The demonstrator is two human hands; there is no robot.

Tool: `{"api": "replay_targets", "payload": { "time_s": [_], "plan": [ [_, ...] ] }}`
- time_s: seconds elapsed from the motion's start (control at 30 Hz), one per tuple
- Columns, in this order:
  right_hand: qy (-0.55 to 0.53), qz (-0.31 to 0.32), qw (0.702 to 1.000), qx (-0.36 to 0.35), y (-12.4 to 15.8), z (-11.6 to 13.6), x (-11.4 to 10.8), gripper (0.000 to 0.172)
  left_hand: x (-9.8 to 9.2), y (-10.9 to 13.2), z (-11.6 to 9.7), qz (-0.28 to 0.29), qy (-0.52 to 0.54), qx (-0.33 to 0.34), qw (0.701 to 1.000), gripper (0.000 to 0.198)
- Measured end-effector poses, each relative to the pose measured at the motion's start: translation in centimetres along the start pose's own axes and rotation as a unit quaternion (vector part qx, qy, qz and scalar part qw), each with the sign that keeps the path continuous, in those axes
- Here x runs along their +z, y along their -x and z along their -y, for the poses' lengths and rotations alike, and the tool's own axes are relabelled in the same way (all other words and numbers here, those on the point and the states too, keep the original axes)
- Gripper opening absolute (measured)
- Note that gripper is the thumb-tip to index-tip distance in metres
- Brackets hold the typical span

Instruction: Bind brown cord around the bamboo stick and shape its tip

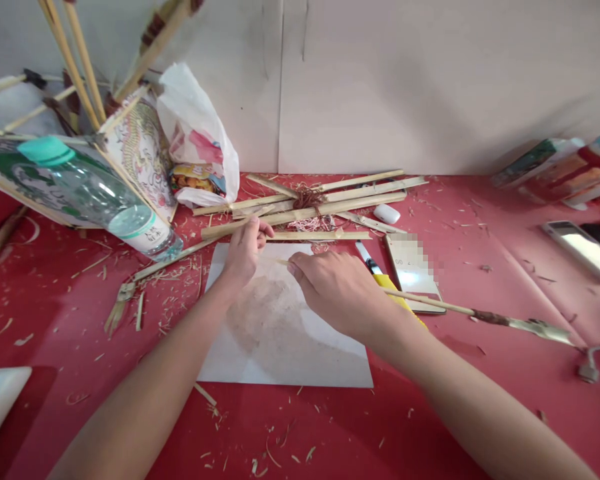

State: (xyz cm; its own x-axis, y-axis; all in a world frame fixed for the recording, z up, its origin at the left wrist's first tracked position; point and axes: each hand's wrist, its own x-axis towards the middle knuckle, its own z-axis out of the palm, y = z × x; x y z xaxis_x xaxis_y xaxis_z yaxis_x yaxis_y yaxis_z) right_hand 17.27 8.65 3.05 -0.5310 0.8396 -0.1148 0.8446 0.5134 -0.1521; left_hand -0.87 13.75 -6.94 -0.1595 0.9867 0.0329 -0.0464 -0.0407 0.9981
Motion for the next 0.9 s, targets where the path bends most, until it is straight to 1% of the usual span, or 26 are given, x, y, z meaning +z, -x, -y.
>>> {"api": "replay_targets", "payload": {
  "time_s": [0.33, 0.53, 0.73, 0.9],
  "plan": [
    [0.019, -0.004, 1.000, -0.001, 0.2, 0.0, 0.1, 0.029, 0.3, 0.8, -0.3, -0.009, -0.092, 0.047, 0.995, 0.055],
    [0.018, -0.024, 1.000, -0.001, 0.2, -0.3, 0.1, 0.034, 0.6, 1.4, -0.9, 0.007, -0.151, 0.093, 0.984, 0.058],
    [0.027, -0.005, 1.000, 0.012, 0.1, -0.4, 0.2, 0.034, 0.6, 1.7, -1.2, 0.012, -0.169, 0.096, 0.981, 0.058],
    [0.026, -0.009, 1.000, 0.009, 0.0, -0.5, 0.5, 0.034, 0.7, 1.7, -1.1, 0.014, -0.164, 0.092, 0.982, 0.056]
  ]
}}
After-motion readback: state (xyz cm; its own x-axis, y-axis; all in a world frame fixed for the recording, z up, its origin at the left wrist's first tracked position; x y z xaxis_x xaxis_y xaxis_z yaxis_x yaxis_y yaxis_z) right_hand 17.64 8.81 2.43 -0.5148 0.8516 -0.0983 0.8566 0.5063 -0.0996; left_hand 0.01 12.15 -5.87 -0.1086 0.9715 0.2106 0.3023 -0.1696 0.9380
